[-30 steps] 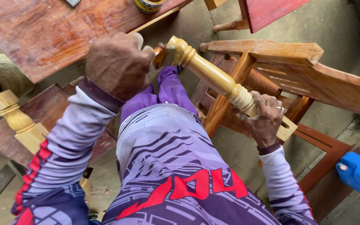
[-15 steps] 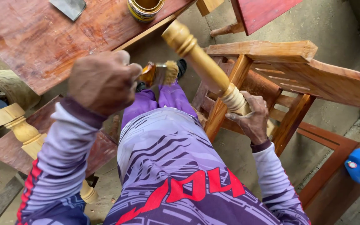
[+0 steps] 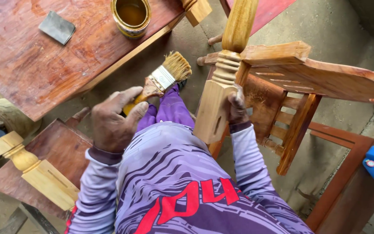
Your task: The recorder applies varnish to wooden furniture legs and sands a wooden component.
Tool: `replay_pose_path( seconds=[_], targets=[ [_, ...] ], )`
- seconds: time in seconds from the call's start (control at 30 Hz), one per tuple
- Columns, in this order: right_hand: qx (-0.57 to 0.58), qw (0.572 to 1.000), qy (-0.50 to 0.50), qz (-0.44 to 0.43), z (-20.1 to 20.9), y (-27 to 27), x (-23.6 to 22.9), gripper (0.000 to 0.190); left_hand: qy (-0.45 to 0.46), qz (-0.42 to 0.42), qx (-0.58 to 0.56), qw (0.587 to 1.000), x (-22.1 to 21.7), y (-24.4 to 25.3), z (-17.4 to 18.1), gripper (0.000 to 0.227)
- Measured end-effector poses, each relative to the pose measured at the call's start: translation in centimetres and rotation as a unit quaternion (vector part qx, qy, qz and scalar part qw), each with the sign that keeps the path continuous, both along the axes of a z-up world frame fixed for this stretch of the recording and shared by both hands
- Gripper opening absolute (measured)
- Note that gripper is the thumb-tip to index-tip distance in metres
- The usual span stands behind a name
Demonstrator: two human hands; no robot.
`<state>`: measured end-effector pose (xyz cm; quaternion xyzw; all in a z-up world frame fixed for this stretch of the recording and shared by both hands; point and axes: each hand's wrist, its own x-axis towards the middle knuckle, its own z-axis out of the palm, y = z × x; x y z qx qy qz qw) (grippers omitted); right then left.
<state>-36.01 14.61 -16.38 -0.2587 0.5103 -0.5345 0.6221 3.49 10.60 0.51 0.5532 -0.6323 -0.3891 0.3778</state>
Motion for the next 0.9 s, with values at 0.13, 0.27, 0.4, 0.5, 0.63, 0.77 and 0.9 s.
replay_pose_path(
  seconds=[0.13, 0.27, 0.4, 0.5, 0.63, 0.77, 0.9],
  targets=[
    [-0.052, 0.995, -0.068, 0.042, 2.5, -0.8, 3.1, 0.099, 0.091, -0.009, 0.033, 0.995, -1.9, 0.0, -1.5, 0.033],
    [-0.054, 0.989, -0.139, 0.017, 4.2, -1.3, 6.6, 0.097, 0.066, 0.033, 0.145, 0.987, -4.5, 0.6, -6.2, 0.046],
    [-0.088, 0.988, -0.13, -0.008, 5.6, -2.6, 9.4, 0.092, 0.027, 0.044, 0.128, 0.99, -6.4, 2.0, -7.1, 0.057],
    [-0.113, 0.986, -0.125, -0.018, 7.5, -3.9, 10.9, 0.087, -0.026, 0.055, 0.047, 0.997, -6.0, 2.1, -4.7, 0.07],
    [-0.055, 0.98, -0.187, -0.03, 6.2, -3.7, 11.9, 0.085, -0.064, 0.07, 0.057, 0.994, -5.3, 1.7, -5.3, 0.069],
    [-0.045, 0.975, -0.211, -0.044, 6.5, -4.3, 12.8, 0.087, -0.053, 0.059, 0.017, 0.997, -5.0, 1.5, -5.4, 0.068],
    [-0.058, 0.969, -0.241, -0.012, 6.0, -4.3, 12.3, 0.092, -0.042, 0.013, 0.1, 0.994, -4.6, 0.1, -5.4, 0.063]
  ],
)
